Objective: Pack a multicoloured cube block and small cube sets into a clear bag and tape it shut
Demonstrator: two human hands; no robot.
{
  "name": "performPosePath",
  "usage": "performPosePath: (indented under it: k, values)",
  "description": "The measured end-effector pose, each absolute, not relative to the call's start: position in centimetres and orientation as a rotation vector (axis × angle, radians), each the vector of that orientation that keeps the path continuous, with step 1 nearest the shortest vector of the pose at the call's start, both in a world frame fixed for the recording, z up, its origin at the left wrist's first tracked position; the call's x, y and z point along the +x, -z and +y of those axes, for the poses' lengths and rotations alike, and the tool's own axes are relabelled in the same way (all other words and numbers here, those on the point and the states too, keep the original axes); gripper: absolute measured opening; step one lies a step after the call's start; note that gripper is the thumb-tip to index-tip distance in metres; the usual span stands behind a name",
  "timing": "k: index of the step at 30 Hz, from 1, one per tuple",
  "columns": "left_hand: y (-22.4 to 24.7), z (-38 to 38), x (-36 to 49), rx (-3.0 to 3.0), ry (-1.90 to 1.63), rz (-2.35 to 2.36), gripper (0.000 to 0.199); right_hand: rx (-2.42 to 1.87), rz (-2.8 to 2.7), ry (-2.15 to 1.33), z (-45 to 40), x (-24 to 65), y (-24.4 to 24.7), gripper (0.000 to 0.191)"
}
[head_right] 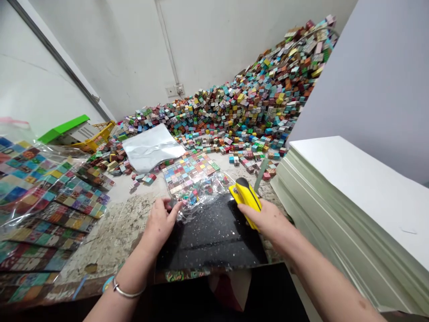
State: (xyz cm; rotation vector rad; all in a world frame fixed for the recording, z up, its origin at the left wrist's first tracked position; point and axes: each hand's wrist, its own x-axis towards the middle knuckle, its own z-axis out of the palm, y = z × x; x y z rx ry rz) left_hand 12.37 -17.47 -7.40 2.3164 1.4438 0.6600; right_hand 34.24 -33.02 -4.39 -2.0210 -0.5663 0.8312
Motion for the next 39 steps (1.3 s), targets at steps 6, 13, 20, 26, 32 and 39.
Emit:
performPosePath:
  k: [6, 13, 20, 26, 32, 39]
  values:
    - [6.3, -17.6, 11.7, 2.188, -0.245, 1.523, 0.049, -1.801, -0.453, -0.937, -27.8, 37.1, 4.2, 0.017]
    - [6.3, -16.5, 11.8, 2.052, -0.141, 1.446, 0.043, -1.782, -0.397, -1.030, -25.3, 38.1, 5.4, 0.020]
    - [7.9, -15.9, 11.4, 1.905, -0.328, 1.406, 0.037, -1.811, -0.424, -0.991, -23.9, 38.2, 5.4, 0.019]
    - [6.5, -15.8, 10.3, 1.769, -0.531, 1.325, 0.040, -1.834, -0.505, -0.920, -24.3, 37.4, 2.8, 0.022]
    - [5.9, -18.4, 7.5, 1.701, -0.515, 1.183, 0.039, -1.966, -0.610, -0.877, -28.3, 35.2, 3.0, 0.032]
    - [7.4, -21.7, 5.8, 1.949, -0.582, 1.326, 0.033, -2.187, -0.708, -0.724, -31.6, 33.7, 4.3, 0.038]
